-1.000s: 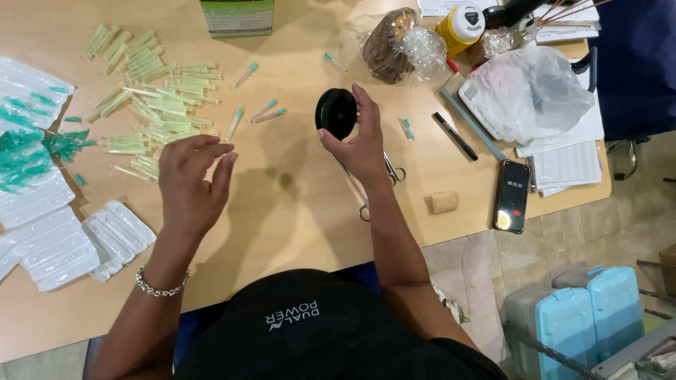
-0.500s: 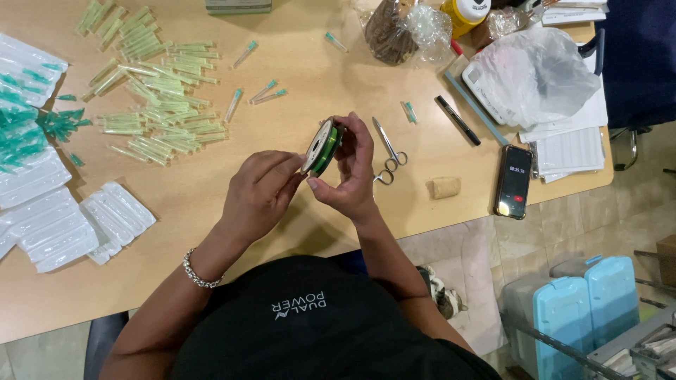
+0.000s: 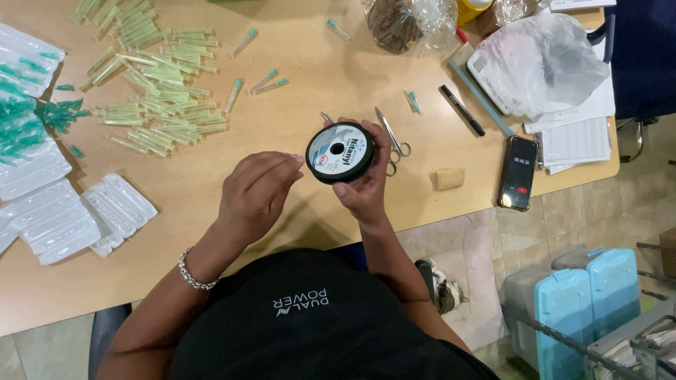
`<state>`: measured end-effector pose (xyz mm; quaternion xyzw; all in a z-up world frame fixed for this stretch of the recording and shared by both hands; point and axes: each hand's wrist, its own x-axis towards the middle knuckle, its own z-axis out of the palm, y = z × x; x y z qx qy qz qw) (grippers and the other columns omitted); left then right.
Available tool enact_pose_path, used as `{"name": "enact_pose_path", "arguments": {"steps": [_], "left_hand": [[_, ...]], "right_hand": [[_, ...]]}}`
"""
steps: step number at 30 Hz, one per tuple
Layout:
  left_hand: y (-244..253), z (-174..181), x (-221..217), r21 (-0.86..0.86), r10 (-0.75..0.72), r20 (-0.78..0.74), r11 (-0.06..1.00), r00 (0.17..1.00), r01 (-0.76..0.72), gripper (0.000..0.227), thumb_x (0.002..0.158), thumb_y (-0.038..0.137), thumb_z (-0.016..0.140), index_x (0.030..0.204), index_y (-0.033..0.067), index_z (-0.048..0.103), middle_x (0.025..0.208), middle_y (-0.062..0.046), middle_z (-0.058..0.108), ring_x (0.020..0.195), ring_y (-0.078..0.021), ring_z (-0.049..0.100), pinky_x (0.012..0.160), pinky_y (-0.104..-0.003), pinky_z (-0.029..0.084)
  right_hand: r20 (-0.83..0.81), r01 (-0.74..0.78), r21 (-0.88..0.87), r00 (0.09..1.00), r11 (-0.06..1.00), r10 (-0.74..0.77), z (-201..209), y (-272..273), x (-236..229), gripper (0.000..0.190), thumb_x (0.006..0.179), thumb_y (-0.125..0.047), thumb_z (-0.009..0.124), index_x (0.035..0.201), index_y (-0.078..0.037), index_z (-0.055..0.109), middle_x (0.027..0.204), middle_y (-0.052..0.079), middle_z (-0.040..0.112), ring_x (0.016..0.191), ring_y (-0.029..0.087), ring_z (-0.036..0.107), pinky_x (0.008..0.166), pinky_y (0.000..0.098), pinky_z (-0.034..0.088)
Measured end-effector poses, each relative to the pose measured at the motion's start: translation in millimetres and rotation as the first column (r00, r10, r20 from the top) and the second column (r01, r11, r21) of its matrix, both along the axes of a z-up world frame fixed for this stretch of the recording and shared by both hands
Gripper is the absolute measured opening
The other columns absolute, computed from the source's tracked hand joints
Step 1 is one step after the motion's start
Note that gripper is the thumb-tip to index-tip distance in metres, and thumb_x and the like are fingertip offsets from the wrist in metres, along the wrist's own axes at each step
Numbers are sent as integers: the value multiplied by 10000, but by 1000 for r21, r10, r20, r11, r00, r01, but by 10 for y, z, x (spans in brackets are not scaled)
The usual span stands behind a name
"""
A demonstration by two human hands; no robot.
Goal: The person handles small plastic tubes and a spool of black thread on a wooden table. They use a pair of metal forceps to manipulate the thread and insert it into the tubes, then use scissors to cut the thread. The person also handles a small green plastic cap and a roll of black tape.
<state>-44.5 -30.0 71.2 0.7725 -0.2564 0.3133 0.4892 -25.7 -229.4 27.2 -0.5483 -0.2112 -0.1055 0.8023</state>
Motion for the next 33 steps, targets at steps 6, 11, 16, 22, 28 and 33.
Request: {"name": "enact_pose_path", "arguments": {"steps": [6,11,16,22,28,33], "left_hand": [[20,-152,0,-54,-66,-114,997,991,61,192,951,64,755,1139,25,759,992,-125,738,908,-350,726,779,-455,600],[-7,-110,5,-78,-93,-139,994,986,82,257,933,88,780,1181,29,747,1028,-125,735,940,-349,721,806,-471,593],[-33,-96,21,-62,-104,-150,993,983,96,286,931,101,788,1203,31,734,1059,-127,729,974,-353,717,830,-484,586],[-42,-139,53,-61,-99,-177,994,979,90,309,953,93,760,1256,42,724,1091,-121,721,995,-348,706,863,-492,574],[-37,-129,79,-68,-46,-200,997,979,33,311,884,36,824,1183,51,738,1012,-82,725,934,-297,708,842,-445,586],[13,-119,63,-196,-64,-714,974,697,-111,523,863,235,902,1197,-10,584,1019,-190,630,965,-335,677,841,-456,585]], "right_hand": [[-88,-111,213,987,971,132,-101,-43,31,982,819,-407,823,1555,-123,238,1526,277,421,1434,497,433,1178,598,431],[-171,-189,390,947,901,272,-151,26,-25,967,857,-540,733,1584,-148,231,1533,282,445,1433,506,442,1193,603,412],[-214,-218,437,917,872,337,-229,87,-55,962,880,-635,632,1597,-149,213,1537,302,446,1433,491,456,1180,585,435],[-248,-237,427,897,872,365,-181,187,-86,988,878,-716,549,1599,-112,248,1541,328,448,1458,467,436,1181,535,451],[-272,-239,611,831,754,485,-219,191,-91,1008,901,-678,552,1620,-76,183,1564,395,365,1374,465,537,1071,465,562],[-333,-177,622,822,762,462,-56,244,-85,984,903,-686,539,1611,-75,230,1552,381,399,1382,451,538,1074,440,565]]}}
